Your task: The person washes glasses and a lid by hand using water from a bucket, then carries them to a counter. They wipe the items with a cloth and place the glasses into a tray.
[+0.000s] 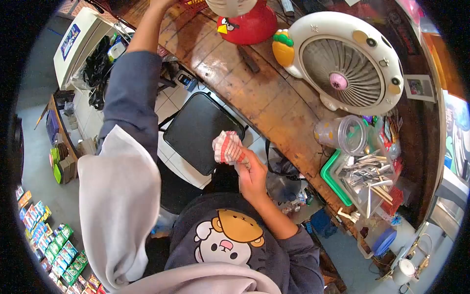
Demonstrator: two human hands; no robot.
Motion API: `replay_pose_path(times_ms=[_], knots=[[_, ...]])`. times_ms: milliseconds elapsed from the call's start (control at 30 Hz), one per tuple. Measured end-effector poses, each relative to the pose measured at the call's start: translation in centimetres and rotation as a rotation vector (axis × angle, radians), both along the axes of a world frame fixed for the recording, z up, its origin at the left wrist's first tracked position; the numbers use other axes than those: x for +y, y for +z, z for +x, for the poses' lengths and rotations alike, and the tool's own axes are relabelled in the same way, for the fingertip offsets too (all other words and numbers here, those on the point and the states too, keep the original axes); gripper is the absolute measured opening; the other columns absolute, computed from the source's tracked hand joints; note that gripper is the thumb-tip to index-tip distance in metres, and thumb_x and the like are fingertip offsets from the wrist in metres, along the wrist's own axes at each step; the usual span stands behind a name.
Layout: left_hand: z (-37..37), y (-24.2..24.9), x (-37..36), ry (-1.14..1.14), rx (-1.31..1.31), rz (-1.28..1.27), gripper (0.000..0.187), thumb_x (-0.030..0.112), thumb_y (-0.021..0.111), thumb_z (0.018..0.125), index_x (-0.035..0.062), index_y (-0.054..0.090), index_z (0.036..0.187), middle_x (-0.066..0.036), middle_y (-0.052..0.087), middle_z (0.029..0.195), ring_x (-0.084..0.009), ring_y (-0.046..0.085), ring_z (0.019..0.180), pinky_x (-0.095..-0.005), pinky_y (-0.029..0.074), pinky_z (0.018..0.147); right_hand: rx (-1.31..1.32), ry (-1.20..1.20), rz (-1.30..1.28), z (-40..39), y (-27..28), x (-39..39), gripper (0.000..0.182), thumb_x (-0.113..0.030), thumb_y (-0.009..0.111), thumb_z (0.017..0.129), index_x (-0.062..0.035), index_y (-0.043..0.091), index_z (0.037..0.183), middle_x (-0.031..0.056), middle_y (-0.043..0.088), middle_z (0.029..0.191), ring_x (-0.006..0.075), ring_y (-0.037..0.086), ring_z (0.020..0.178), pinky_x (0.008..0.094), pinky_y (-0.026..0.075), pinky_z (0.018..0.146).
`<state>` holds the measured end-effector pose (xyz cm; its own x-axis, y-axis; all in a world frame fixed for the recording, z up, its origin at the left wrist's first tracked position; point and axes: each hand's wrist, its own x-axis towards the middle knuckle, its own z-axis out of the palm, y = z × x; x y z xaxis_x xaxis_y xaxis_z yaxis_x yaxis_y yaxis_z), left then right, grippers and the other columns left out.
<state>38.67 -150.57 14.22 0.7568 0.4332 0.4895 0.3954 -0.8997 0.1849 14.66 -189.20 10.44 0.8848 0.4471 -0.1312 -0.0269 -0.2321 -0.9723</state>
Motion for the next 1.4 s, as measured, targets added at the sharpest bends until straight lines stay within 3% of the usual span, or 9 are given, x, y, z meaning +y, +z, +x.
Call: replay_pose_path(times_ms=[133,167,367,600,767,867,933,1167,1400], knots=[[-7.8,-2.8,-4.7,-0.246,-0.699,-0.321,0.05,0.035,0.064,0.069,0.0119,0.048,0.11,-0.017,0.043,0.115,-0.0262,0.042,0.107,-0.0579,0.026,0.09,0.048,-0.009,0.04,-0.8,0.2,-1.2,0.026,-0.001,0.047,0.076,0.005,0.051,0.101,0.013,0.056,0.097,0.0186,0.054,0.088,0.0267,0.04,0.079],[-11.2,-4.1,-7.6,-0.183,-0.635,-0.182,0.033,0.017,0.06,0.076,-0.001,0.047,0.1,-0.007,0.051,0.091,-0.0156,0.049,0.085,-0.0283,0.039,0.076,0.075,-0.026,0.07,-1.2,0.1,-1.4,0.026,-0.002,0.048,0.076,0.005,0.051,0.101,0.013,0.056,0.098,0.0186,0.054,0.089,0.0269,0.039,0.08],[-30.8,-6.0,-25.7,-0.785,-0.146,-1.935,0.043,0.039,0.039,0.085,0.0038,0.044,0.109,-0.011,0.046,0.115,-0.0175,0.046,0.102,-0.0305,0.035,0.088,0.076,0.155,0.187,-3.9,1.1,-4.0,0.023,-0.01,0.049,0.08,0.0039,0.054,0.098,0.0141,0.052,0.105,0.0208,0.049,0.096,0.0294,0.037,0.084],[-44.7,-1.4,-30.7,-0.395,-0.034,-1.004,0.014,0.011,0.062,0.07,0.0024,0.052,0.075,-0.006,0.051,0.077,-0.0158,0.05,0.074,-0.0253,0.04,0.066,-0.308,0.303,0.084,-12.4,0.4,-7.6,0.018,-0.012,0.052,0.081,-0.0014,0.059,0.094,0.0103,0.052,0.091,0.0179,0.052,0.083,0.0272,0.041,0.074],[-54.9,-0.6,-32.2,-0.139,-0.173,-0.602,0.02,0.013,0.065,0.066,0.0033,0.048,0.065,-0.01,0.046,0.096,-0.0186,0.045,0.088,-0.0301,0.037,0.077,0.189,0.416,0.309,-18.4,-1.1,-7.2,0.017,-0.011,0.049,0.083,0.001,0.058,0.092,0.0098,0.061,0.082,0.0124,0.057,0.076,0.025,0.045,0.068],[-59.7,-1.4,-33.6,-0.108,-0.398,-0.749,0.022,0.019,0.062,0.073,0.0035,0.048,0.068,-0.008,0.051,0.088,-0.0155,0.048,0.081,-0.0268,0.04,0.07,-0.073,0.575,0.185,-21.9,-1.4,-6.3,0.019,-0.013,0.049,0.083,-0.0019,0.058,0.094,0.0123,0.055,0.092,0.02,0.052,0.087,0.0311,0.04,0.078],[-62.1,-1.5,-35.4,0.059,-0.71,-1.494,0.023,0.024,0.054,0.083,0.0049,0.046,0.073,-0.003,0.053,0.079,-0.0084,0.049,0.071,-0.0215,0.041,0.063,-0.339,0.471,0.177,-25.1,-0.3,-5.5,0.024,-0.019,0.053,0.079,-0.0047,0.055,0.097,0.0137,0.047,0.096,0.027,0.043,0.094,0.0361,0.032,0.084],[-67.4,-4.3,-34.8,0.422,-0.579,-1.03,0.024,0.025,0.054,0.083,0.0037,0.047,0.072,-0.001,0.052,0.057,-0.0041,0.045,0.053,-0.0211,0.035,0.045,0.048,0.847,0.095,-30.4,0.6,-2.3,0.015,-0.008,0.054,0.07,-0.0013,0.053,0.083,0.0127,0.056,0.077,0.0283,0.057,0.07,0.0361,0.044,0.066],[-73.2,-2.6,-27.4,0.361,-0.146,-0.781,0.028,0.028,0.063,0.071,0.0048,0.049,0.076,-0.011,0.055,0.063,-0.0313,0.054,0.06,-0.0335,0.041,0.052,-0.449,0.771,-0.208,-31.7,-4.5,3.4,0.018,-0.006,0.045,0.068,-0.0002,0.058,0.079,0.0194,0.056,0.076,0.0343,0.055,0.072,0.0399,0.043,0.066]])
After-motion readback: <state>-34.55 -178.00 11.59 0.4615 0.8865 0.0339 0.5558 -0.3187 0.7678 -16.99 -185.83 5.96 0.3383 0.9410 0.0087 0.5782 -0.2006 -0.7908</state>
